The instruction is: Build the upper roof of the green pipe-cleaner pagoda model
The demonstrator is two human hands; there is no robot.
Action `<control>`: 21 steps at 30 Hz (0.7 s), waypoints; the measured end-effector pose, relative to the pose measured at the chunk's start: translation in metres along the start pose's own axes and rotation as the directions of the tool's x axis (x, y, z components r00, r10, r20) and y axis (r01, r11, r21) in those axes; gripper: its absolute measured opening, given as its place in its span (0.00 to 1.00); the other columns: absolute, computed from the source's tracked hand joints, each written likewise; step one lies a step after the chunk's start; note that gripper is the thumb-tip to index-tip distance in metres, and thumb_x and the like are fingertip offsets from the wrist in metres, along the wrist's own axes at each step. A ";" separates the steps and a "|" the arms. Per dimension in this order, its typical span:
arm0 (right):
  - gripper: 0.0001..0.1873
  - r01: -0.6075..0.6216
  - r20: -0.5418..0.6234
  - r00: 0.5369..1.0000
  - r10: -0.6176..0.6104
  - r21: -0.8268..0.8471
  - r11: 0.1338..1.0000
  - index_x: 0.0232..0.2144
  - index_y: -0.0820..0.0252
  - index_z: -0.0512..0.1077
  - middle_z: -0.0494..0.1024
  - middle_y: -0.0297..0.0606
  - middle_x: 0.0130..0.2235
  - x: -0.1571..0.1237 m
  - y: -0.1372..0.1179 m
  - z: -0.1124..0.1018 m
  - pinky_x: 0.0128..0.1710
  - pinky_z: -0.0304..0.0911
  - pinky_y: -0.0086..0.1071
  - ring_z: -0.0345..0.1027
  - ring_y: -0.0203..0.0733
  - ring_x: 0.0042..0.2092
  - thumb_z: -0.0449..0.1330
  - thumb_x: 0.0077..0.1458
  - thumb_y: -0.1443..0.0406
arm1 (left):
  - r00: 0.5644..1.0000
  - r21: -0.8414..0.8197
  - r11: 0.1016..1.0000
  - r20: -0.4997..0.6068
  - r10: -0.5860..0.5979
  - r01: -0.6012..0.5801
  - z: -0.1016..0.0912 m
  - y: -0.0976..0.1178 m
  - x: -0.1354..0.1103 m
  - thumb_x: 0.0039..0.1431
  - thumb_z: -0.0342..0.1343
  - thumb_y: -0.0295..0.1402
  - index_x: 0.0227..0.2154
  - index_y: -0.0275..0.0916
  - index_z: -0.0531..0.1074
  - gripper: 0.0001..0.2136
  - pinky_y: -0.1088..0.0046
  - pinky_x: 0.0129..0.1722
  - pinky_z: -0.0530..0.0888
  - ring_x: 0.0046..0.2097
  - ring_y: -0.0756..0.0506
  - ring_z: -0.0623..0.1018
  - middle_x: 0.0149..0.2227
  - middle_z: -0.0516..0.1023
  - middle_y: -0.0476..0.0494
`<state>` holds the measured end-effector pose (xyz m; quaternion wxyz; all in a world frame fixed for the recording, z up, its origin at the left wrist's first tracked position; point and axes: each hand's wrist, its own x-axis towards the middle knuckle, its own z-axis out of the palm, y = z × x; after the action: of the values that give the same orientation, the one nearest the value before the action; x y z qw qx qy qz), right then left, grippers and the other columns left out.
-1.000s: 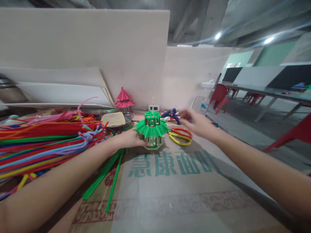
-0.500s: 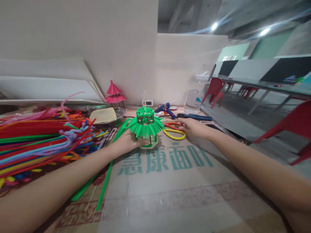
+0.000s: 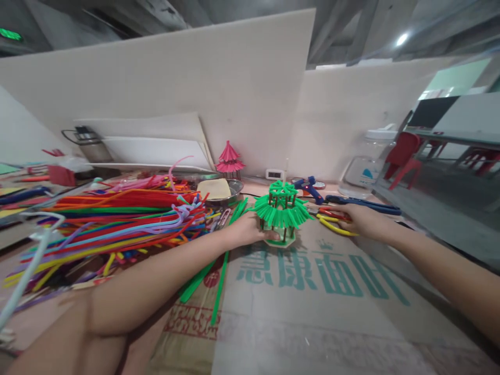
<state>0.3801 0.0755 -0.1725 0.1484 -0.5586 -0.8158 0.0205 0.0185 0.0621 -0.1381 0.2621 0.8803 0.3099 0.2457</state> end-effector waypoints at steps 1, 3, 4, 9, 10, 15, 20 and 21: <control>0.26 -0.020 -0.003 1.000 0.020 -0.026 0.999 0.53 0.56 0.79 0.84 0.50 0.42 -0.001 0.003 0.001 0.34 0.70 0.41 0.78 0.55 0.36 0.61 0.50 0.66 | 0.999 0.016 1.000 0.034 -0.004 0.003 -0.009 0.005 0.000 0.53 0.67 0.37 0.48 0.38 0.77 0.20 0.63 0.59 0.71 0.56 0.38 0.78 0.52 0.81 0.41; 0.23 -0.041 -0.030 0.999 0.039 -0.057 0.998 0.51 0.60 0.79 0.82 0.54 0.44 -0.004 0.004 0.004 0.39 0.70 0.46 0.77 0.59 0.40 0.58 0.56 0.61 | 0.996 0.080 0.996 0.085 -0.040 0.033 -0.034 0.019 -0.004 0.52 0.68 0.37 0.53 0.39 0.75 0.24 0.64 0.59 0.72 0.55 0.38 0.78 0.54 0.80 0.42; 0.23 -0.054 -0.054 0.997 0.050 -0.068 0.996 0.51 0.62 0.79 0.81 0.56 0.45 -0.006 0.003 0.006 0.43 0.70 0.49 0.76 0.61 0.44 0.56 0.59 0.59 | 0.987 0.184 0.980 0.130 -0.095 0.070 -0.049 0.027 -0.009 0.53 0.67 0.40 0.55 0.40 0.74 0.26 0.65 0.58 0.72 0.56 0.38 0.77 0.56 0.79 0.42; 0.23 -0.117 -0.110 0.988 0.109 -0.077 0.990 0.51 0.62 0.78 0.79 0.59 0.49 -0.014 -0.010 0.014 0.50 0.65 0.49 0.73 0.60 0.50 0.49 0.65 0.60 | 0.973 0.539 0.822 0.011 -0.229 0.187 -0.121 0.058 -0.067 0.57 0.64 0.48 0.53 0.42 0.76 0.24 0.62 0.59 0.69 0.57 0.35 0.76 0.57 0.77 0.41; 0.22 -0.122 -0.107 0.988 0.115 -0.067 0.990 0.50 0.63 0.78 0.79 0.59 0.49 -0.014 -0.011 0.014 0.51 0.65 0.49 0.73 0.60 0.50 0.49 0.65 0.60 | 0.968 0.612 0.758 -0.051 -0.245 0.224 -0.130 0.060 -0.080 0.58 0.62 0.51 0.56 0.44 0.74 0.26 0.62 0.59 0.69 0.58 0.35 0.75 0.58 0.76 0.42; 0.21 -0.149 -0.149 0.978 0.145 -0.018 0.989 0.50 0.67 0.76 0.77 0.62 0.53 -0.013 -0.019 0.007 0.55 0.63 0.49 0.71 0.62 0.53 0.51 0.64 0.61 | 0.932 0.764 0.576 -0.090 -0.351 0.291 -0.151 0.045 -0.132 0.54 0.62 0.55 0.67 0.39 0.61 0.42 0.60 0.65 0.64 0.67 0.32 0.66 0.69 0.64 0.36; 0.25 0.013 -0.164 0.986 0.040 0.314 0.949 0.57 0.59 0.71 0.74 0.51 0.59 -0.012 -0.081 -0.012 0.60 0.64 0.41 0.70 0.52 0.59 0.54 0.62 0.55 | 0.901 0.862 0.337 -0.260 -0.348 0.379 -0.159 0.010 -0.168 0.43 0.72 0.46 0.73 0.30 0.42 0.61 0.48 0.71 0.50 0.73 0.25 0.48 0.74 0.43 0.23; 0.26 0.017 -0.114 0.993 0.027 0.365 0.931 0.56 0.58 0.71 0.76 0.49 0.58 -0.011 -0.099 -0.013 0.60 0.65 0.45 0.71 0.54 0.58 0.58 0.59 0.52 | 0.865 0.863 0.270 -0.304 -0.399 0.427 -0.159 0.003 -0.173 0.43 0.73 0.42 0.72 0.28 0.41 0.61 0.46 0.70 0.52 0.73 0.24 0.48 0.74 0.43 0.21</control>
<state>0.2975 0.0267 -0.1429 0.2973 -0.5236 -0.7861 0.1394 -0.1938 -0.0070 -0.0647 -0.2119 0.7609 0.6125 -0.0297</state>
